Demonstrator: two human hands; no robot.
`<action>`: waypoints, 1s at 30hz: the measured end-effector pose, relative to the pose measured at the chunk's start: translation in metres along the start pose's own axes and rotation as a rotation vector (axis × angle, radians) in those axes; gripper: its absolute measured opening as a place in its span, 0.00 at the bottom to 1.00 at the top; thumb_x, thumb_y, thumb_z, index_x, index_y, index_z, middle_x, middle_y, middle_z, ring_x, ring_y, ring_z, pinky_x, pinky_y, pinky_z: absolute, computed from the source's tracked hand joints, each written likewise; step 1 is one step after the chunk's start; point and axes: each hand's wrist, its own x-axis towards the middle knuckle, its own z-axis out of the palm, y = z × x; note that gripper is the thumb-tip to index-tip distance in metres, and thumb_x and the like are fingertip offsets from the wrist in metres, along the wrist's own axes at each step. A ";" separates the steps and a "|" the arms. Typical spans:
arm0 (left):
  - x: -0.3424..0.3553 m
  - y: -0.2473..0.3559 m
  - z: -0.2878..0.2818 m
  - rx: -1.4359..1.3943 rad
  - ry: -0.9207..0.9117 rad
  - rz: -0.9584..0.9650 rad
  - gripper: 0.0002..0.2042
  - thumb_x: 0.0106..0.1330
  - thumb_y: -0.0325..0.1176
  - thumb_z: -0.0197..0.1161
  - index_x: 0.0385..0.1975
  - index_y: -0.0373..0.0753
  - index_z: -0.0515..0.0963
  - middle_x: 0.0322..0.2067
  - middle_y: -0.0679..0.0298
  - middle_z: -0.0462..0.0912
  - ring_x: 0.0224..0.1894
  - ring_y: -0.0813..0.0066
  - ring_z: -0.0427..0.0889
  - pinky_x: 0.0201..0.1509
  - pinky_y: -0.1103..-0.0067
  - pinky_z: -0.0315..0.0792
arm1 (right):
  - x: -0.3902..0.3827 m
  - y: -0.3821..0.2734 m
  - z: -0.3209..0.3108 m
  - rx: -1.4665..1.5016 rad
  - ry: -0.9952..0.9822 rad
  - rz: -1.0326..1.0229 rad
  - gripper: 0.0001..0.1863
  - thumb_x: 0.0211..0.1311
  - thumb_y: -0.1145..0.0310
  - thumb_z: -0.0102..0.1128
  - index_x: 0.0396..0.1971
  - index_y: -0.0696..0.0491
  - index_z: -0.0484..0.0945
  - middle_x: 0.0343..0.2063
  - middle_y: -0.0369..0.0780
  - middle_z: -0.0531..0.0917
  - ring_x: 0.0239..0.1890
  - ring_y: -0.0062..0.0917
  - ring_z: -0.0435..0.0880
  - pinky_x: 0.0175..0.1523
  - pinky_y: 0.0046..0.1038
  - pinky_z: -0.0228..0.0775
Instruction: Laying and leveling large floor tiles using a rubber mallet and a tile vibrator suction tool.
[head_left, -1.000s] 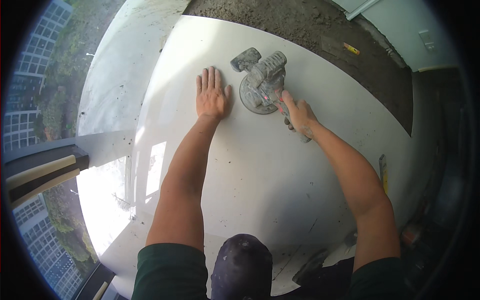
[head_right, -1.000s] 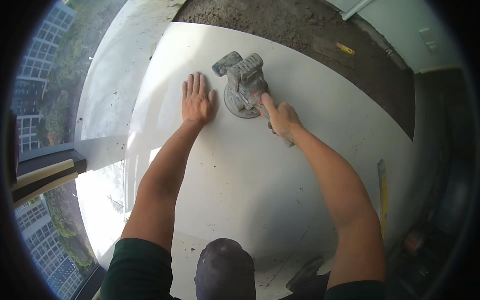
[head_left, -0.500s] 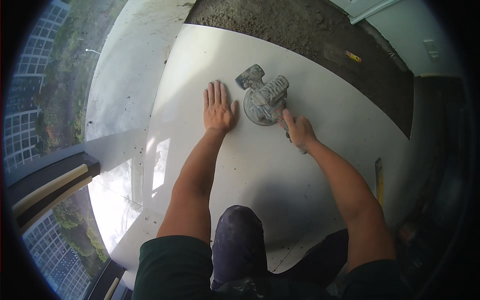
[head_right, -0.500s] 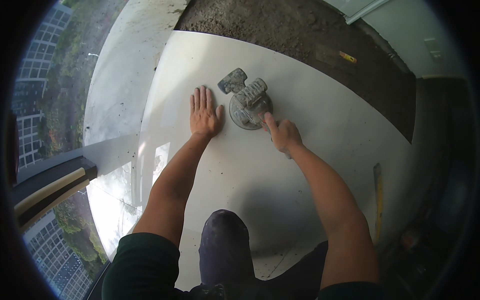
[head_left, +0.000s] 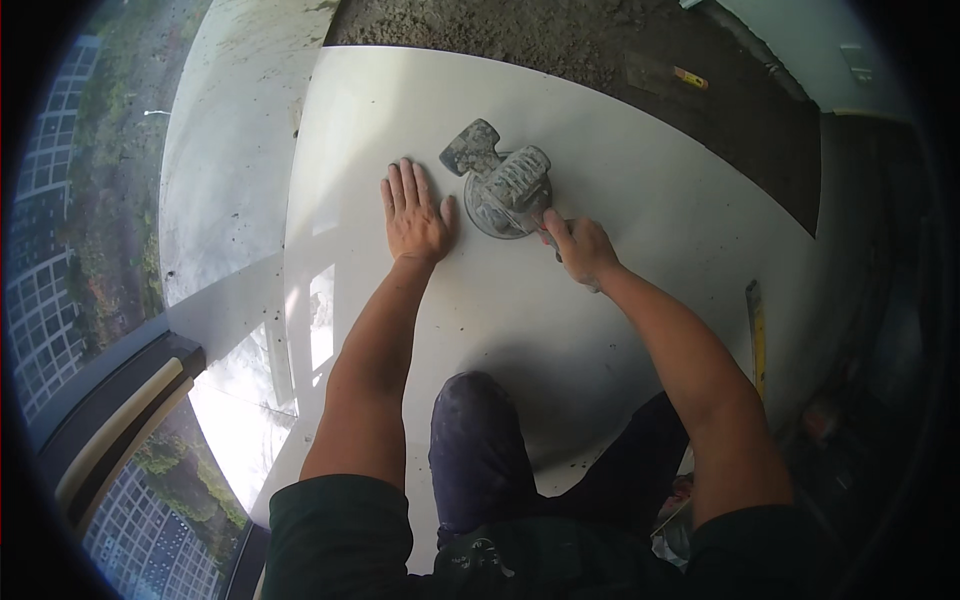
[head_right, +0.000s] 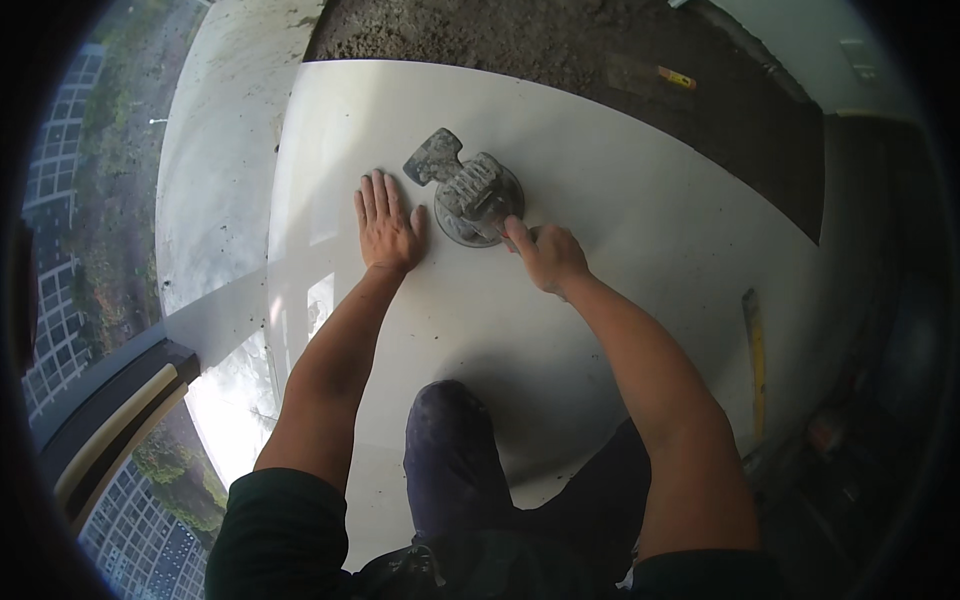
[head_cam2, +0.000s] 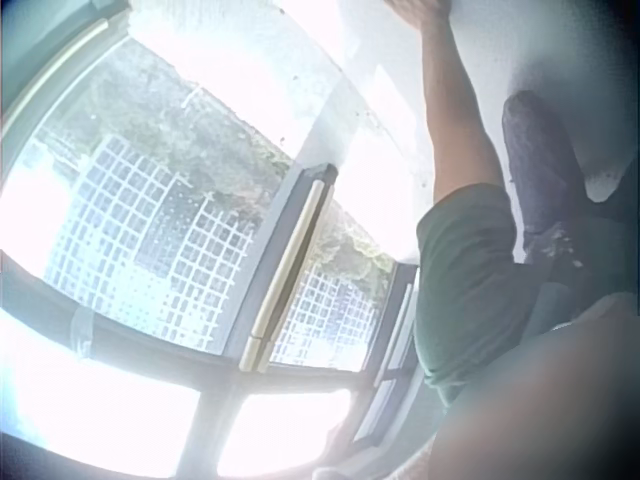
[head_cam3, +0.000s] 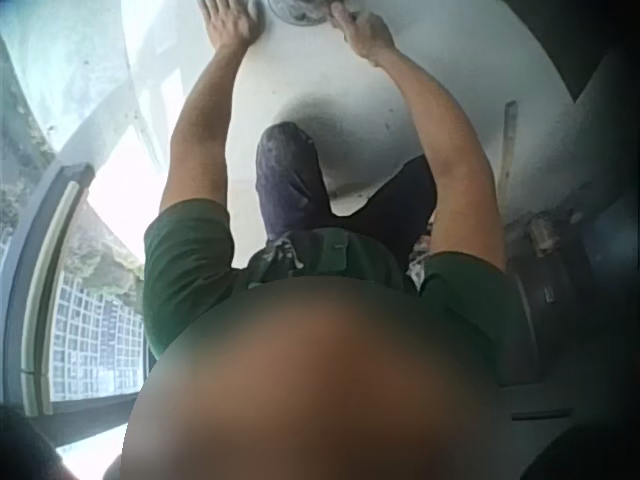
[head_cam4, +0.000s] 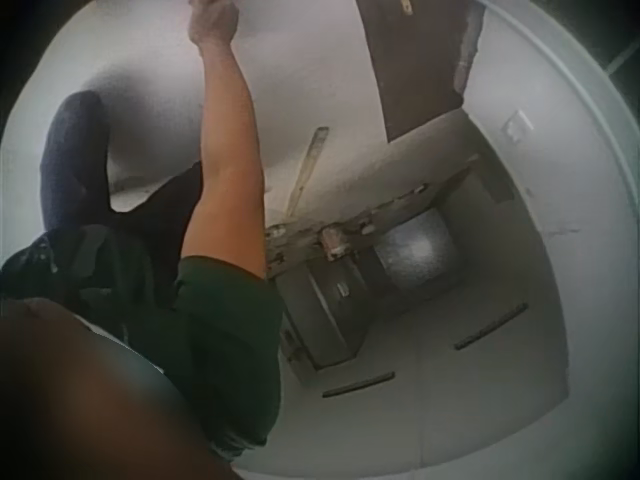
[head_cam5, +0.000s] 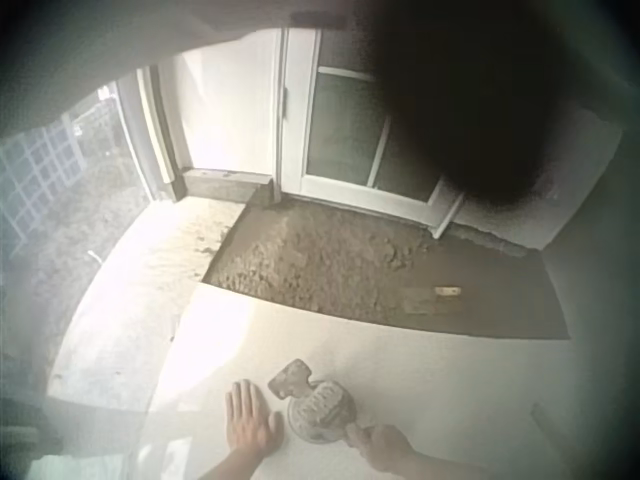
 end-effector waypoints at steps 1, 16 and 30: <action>0.001 0.000 0.000 0.005 0.009 0.002 0.38 0.73 0.52 0.48 0.75 0.31 0.50 0.77 0.49 0.48 0.80 0.52 0.40 0.82 0.60 0.32 | 0.001 0.000 0.000 -0.003 -0.012 -0.005 0.48 0.66 0.25 0.37 0.30 0.59 0.87 0.26 0.51 0.85 0.37 0.45 0.86 0.48 0.41 0.74; 0.114 0.077 -0.096 -0.369 -0.195 -0.175 0.28 0.65 0.58 0.59 0.53 0.42 0.81 0.46 0.52 0.87 0.51 0.51 0.84 0.58 0.63 0.76 | 0.001 0.002 0.008 0.023 0.014 -0.021 0.47 0.67 0.26 0.36 0.22 0.59 0.83 0.19 0.47 0.82 0.29 0.42 0.85 0.42 0.41 0.73; 0.121 0.089 -0.092 -0.187 -0.259 -0.157 0.18 0.60 0.50 0.62 0.40 0.44 0.86 0.39 0.55 0.89 0.45 0.56 0.87 0.52 0.64 0.79 | -0.003 -0.006 -0.004 -0.059 -0.001 -0.022 0.44 0.66 0.24 0.34 0.31 0.48 0.90 0.28 0.50 0.87 0.41 0.47 0.87 0.50 0.42 0.75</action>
